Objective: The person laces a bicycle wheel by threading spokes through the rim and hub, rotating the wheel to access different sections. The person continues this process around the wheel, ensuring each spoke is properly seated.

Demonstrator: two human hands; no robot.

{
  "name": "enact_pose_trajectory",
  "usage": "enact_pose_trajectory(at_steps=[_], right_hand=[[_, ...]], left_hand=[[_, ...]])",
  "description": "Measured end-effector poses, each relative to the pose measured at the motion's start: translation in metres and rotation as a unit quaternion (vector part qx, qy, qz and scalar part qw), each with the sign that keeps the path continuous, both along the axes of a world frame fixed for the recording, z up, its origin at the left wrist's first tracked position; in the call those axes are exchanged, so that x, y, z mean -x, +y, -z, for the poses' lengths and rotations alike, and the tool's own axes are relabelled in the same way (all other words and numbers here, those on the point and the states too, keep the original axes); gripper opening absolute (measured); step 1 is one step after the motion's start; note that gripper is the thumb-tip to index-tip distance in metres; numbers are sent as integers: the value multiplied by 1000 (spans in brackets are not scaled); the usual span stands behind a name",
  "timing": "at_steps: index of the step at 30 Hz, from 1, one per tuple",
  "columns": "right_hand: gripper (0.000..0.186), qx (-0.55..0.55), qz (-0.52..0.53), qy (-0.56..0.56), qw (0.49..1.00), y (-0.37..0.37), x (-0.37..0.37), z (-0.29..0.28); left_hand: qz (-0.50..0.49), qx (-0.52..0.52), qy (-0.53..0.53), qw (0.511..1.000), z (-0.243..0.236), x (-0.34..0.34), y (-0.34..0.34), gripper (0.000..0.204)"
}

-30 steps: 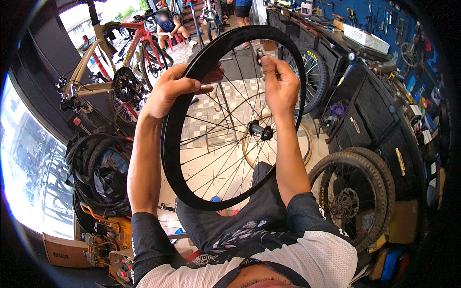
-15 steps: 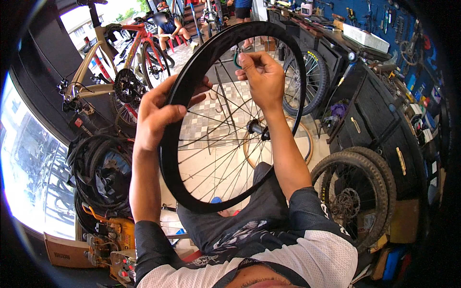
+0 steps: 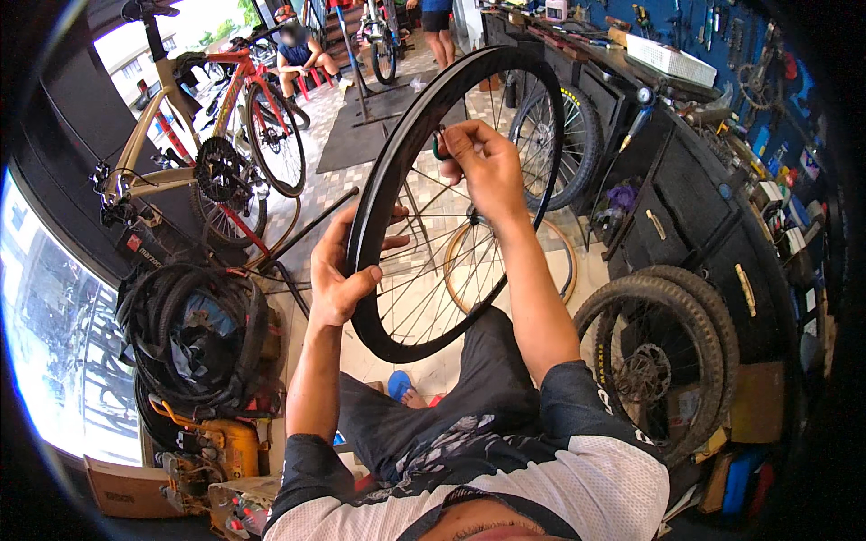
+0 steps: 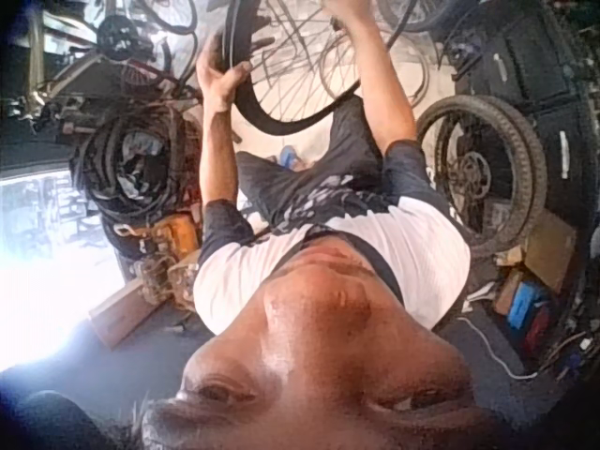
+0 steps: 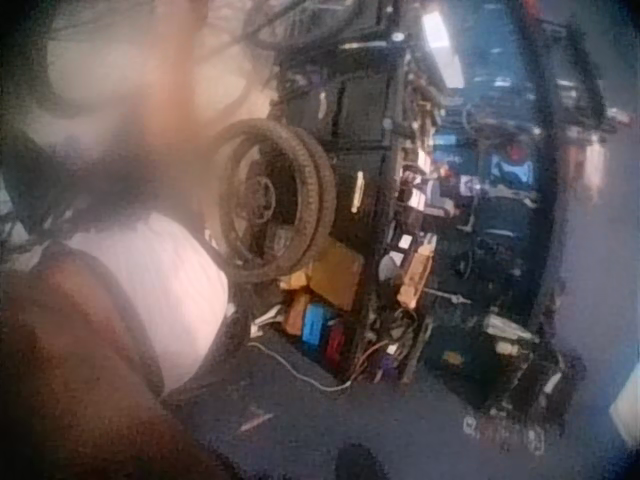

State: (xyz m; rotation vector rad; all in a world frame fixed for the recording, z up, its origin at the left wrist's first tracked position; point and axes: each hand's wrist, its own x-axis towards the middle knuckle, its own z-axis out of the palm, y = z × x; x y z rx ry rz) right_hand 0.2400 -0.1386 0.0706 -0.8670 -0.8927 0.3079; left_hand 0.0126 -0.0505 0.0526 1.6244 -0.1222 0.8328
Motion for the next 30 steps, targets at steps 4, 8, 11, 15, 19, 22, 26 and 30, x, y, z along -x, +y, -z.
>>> enact_pose_trajectory(at_steps=[4,8,11,15,19,22,26,30], right_hand=[[31,49,-175,0,983,-1,-28,-3],[29,49,1,-93,994,7,-19,-2],[24,72,185,-205,958,6,-8,-11],[19,96,174,-271,942,2,-21,-18],[21,64,267,-253,928,-6,-19,-12],[26,-34,259,-57,964,-11,-29,-2],[24,-90,114,176,974,-12,-50,20],[27,-75,-31,250,965,-18,-53,39]], left_hand=[[2,9,4,1000,-3,3,1,79],[-16,18,4,1000,-3,4,0,80],[-26,22,0,999,-12,4,-6,80],[-11,32,-11,999,-29,10,-15,79],[-27,45,0,999,-53,17,-26,78],[-29,54,11,998,-78,17,-30,78],[-42,60,31,997,-99,15,-24,76],[-44,78,32,995,-111,11,-26,76]])
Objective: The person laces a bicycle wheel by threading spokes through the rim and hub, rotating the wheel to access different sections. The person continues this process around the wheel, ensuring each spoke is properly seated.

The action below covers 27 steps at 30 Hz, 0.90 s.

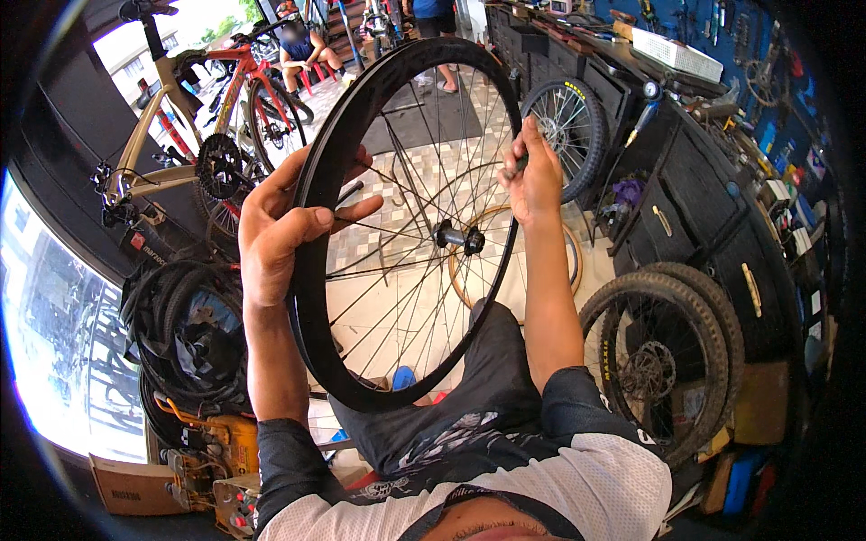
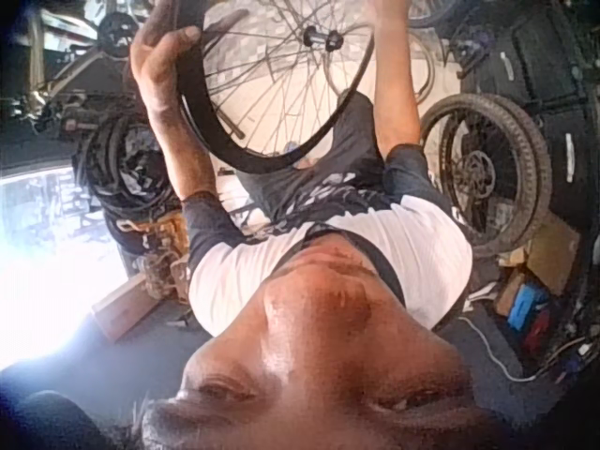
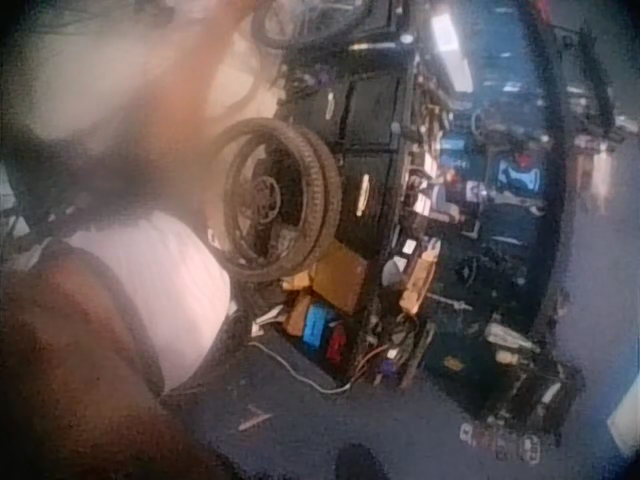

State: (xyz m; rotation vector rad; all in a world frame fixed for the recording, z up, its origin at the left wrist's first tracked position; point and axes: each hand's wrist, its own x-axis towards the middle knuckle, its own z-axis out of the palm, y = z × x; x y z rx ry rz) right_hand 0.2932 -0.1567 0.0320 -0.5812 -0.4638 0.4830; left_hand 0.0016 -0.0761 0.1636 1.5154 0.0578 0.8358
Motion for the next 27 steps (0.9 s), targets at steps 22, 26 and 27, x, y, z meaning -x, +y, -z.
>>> enact_pose_trajectory(at_steps=[22,26,27], right_hand=[[43,339,288,-513,735,11,74,39],[41,341,300,-489,745,1,63,50],[41,323,292,-483,759,3,67,47]], left_hand=[[146,39,-111,982,66,-51,96,49],[151,5,-158,976,103,-93,108,43],[141,30,-151,978,99,-87,105,41]])
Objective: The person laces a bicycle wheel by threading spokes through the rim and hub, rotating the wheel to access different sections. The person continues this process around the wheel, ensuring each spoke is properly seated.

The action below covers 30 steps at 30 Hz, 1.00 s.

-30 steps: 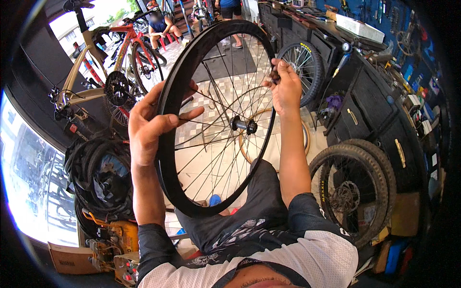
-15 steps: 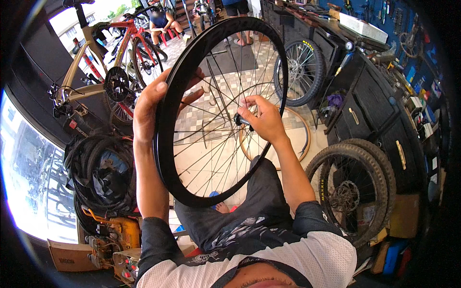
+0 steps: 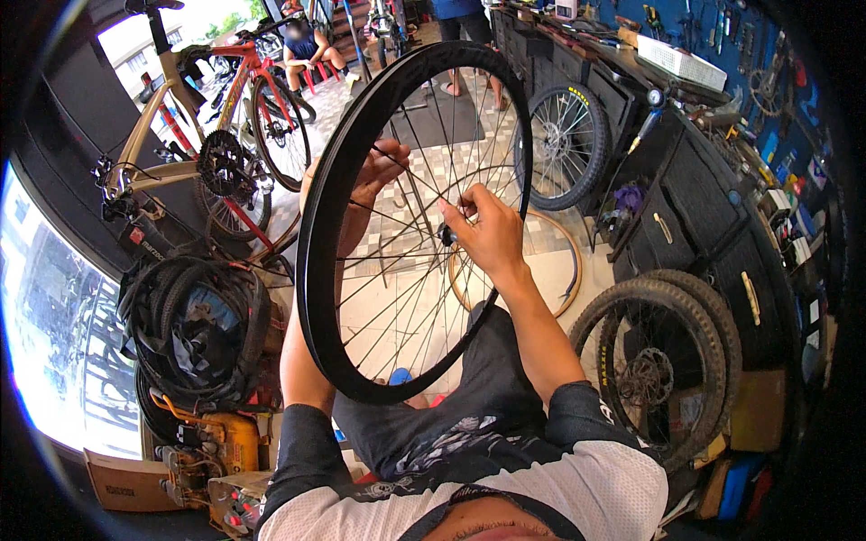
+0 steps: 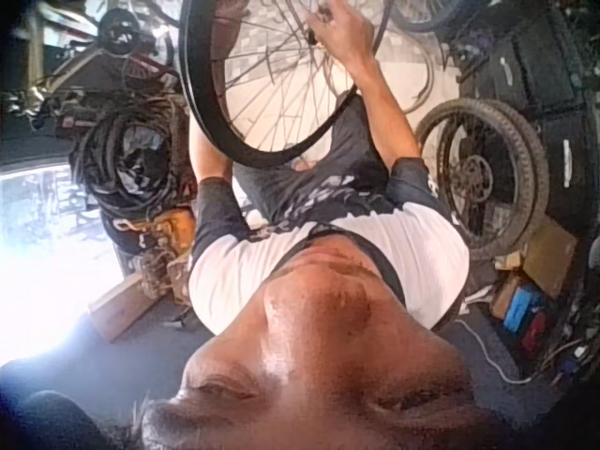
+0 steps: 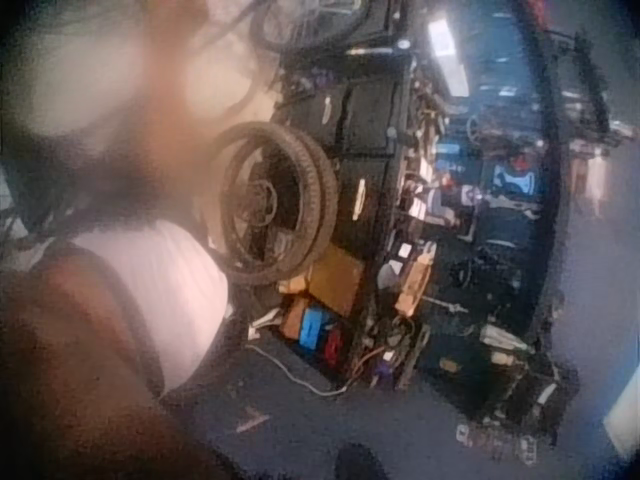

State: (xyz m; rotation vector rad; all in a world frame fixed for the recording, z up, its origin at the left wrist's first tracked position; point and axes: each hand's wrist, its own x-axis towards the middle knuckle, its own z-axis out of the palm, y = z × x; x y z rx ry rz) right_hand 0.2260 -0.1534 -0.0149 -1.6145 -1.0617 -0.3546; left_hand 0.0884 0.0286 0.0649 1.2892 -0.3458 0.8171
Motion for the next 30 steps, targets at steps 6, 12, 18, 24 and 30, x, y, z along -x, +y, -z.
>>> enact_pose_trajectory(at_steps=[6,12,18,24,30], right_hand=[[41,9,11,27,1000,1,4,-5],[33,0,5,20,1000,2,6,-5],[29,-11,1,6,1000,4,8,-1],[32,36,-23,35,998,0,12,-7],[38,6,3,21,1000,-7,2,3]], left_hand=[[-59,4,35,998,-19,4,-37,36],[-46,2,31,998,-7,-2,-30,40],[-16,13,-18,1000,-5,-6,-31,34],[12,-16,14,1000,-4,1,-18,40],[76,6,0,997,4,-31,-2,52]])
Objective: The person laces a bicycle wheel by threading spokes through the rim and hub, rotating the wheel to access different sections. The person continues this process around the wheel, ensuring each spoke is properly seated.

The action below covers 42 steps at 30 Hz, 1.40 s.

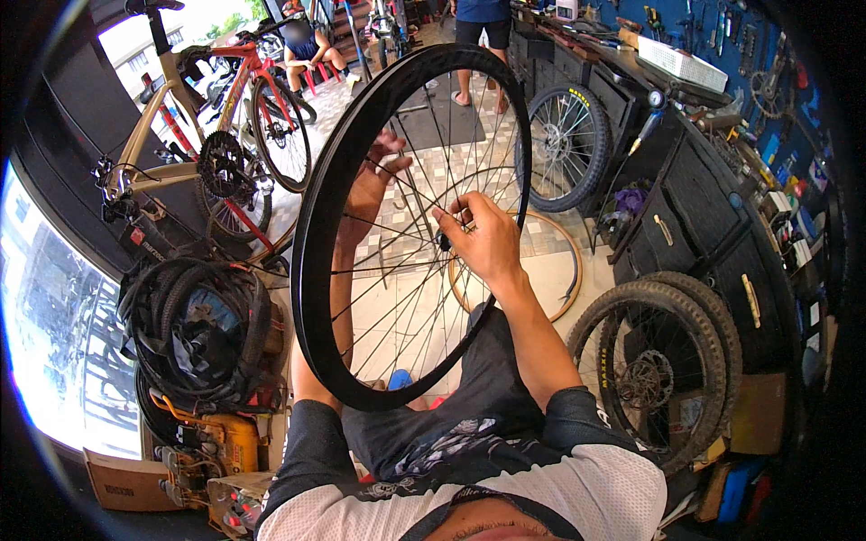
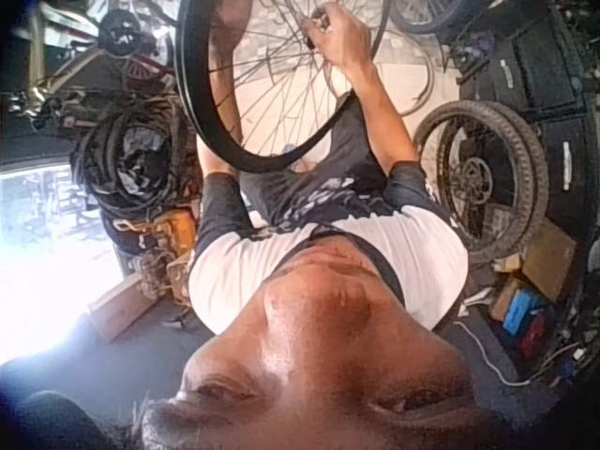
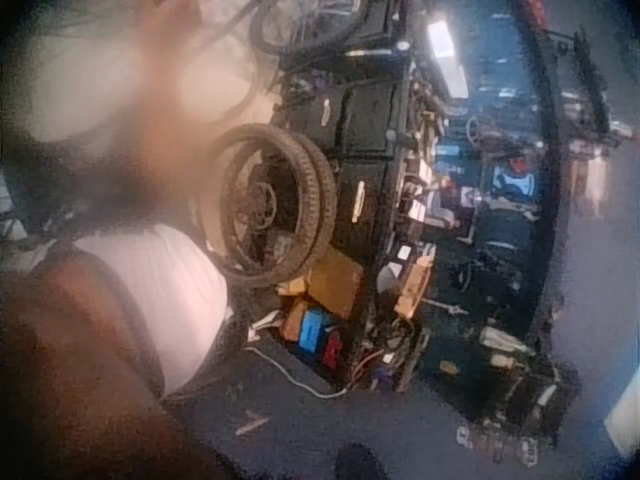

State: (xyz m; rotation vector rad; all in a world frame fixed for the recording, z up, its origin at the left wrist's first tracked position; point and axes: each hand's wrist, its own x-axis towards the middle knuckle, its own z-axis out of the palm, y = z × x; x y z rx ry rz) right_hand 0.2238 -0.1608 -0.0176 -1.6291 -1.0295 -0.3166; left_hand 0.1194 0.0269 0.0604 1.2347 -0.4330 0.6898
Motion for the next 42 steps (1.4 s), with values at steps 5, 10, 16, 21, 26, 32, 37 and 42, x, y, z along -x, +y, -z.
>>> enact_pose_trajectory(at_steps=[5,10,16,21,26,32,37,42], right_hand=[[40,3,-56,-14,998,15,17,-10],[41,13,-48,-17,999,11,15,-3],[43,8,-41,-10,999,7,16,-2],[43,9,-47,-32,998,10,25,-7],[47,27,-43,-15,999,6,22,-4],[53,35,-57,14,998,2,11,-3],[56,136,-60,20,989,-6,5,-9],[31,47,-64,13,997,-14,-12,-10]], left_hand=[[-152,-69,64,984,-30,24,-2,51],[-117,-9,56,991,-24,16,-8,39],[-90,21,11,996,-22,9,-11,31],[-82,6,12,997,-30,25,-17,33],[-83,-9,23,996,-26,19,-16,36],[-104,-83,102,986,-30,20,-3,52],[-26,-64,168,983,-90,66,-26,74],[-116,-162,225,954,-117,80,-44,72]])
